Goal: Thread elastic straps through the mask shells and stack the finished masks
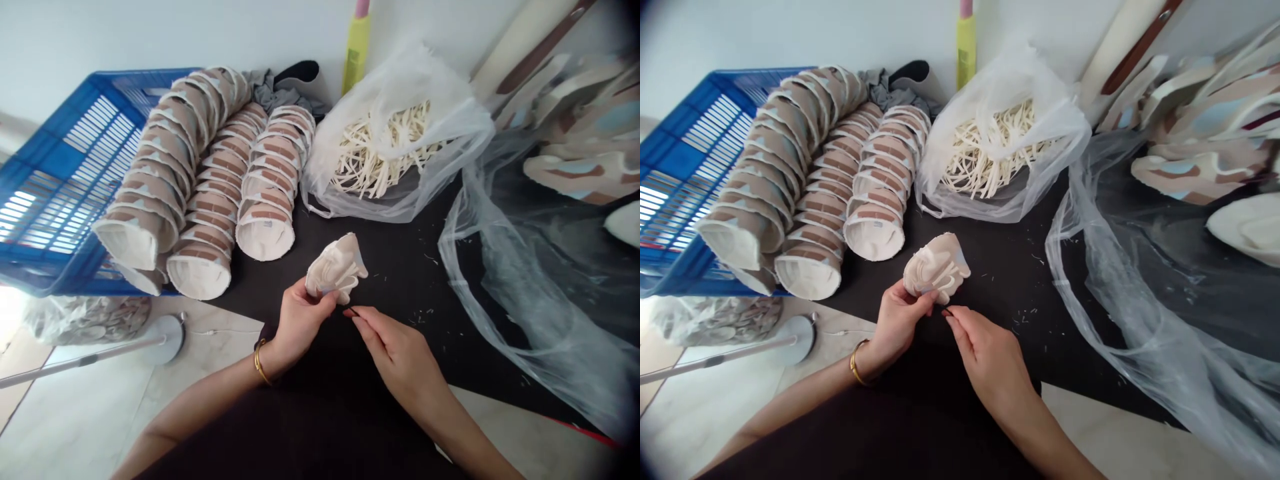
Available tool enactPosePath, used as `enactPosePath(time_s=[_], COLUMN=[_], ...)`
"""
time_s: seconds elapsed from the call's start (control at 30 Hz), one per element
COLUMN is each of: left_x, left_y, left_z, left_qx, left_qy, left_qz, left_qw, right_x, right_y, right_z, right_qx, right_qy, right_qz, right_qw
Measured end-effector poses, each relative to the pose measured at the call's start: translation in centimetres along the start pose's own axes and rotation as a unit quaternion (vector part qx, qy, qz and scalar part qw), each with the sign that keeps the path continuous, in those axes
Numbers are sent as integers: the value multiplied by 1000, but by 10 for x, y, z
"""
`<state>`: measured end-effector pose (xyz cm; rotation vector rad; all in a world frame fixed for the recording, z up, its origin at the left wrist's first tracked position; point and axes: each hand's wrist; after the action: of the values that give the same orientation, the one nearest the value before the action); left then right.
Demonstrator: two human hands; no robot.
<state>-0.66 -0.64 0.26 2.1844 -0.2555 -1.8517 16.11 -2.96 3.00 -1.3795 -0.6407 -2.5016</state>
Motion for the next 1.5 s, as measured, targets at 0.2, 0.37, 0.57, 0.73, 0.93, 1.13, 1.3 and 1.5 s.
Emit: enactPosePath(time_s=[0.2, 0.37, 0.57, 0.73, 0.93, 1.13, 1.3, 1.5], left_x=[-2, -2, -1, 3, 10, 13, 15, 4], left_y=[3, 7, 7, -4, -8, -7, -3, -9], left_z=[-1, -1, 10, 17, 17, 19, 18, 14], left_qx=[4, 0, 35, 56, 34, 23, 71, 9], left_qy=[-23, -23, -201, -335, -386, -393, -382, -202], left_qz=[-10, -14, -130, -271, -306, -312, -317, -142], left_qw=[1000, 1000, 970, 901, 870, 865, 865, 969], right_x=[0, -3, 0, 5, 0, -3, -7, -3], right_y=[-12, -15, -17, -28, -42, -47, -50, -40], right_z=[0, -1, -6, -14, -18, -16, -23, 2], right_qx=[19, 8, -13, 116, -31, 122, 2, 53], right_qy=[49, 41, -79, -431, -260, -373, -230, -80], right_qz=[-69, -38, -53, -181, -120, -166, -98, -26], right_qw=[996, 998, 995, 876, 958, 905, 968, 995])
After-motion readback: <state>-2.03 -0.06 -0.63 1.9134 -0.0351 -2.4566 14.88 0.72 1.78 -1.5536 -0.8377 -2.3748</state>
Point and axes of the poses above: each hand's wrist, its own y-axis away from the middle knuckle, its own z-axis out of the back of the hand, x = y × z, and after that the axes turned 7 degrees about x, right-handed
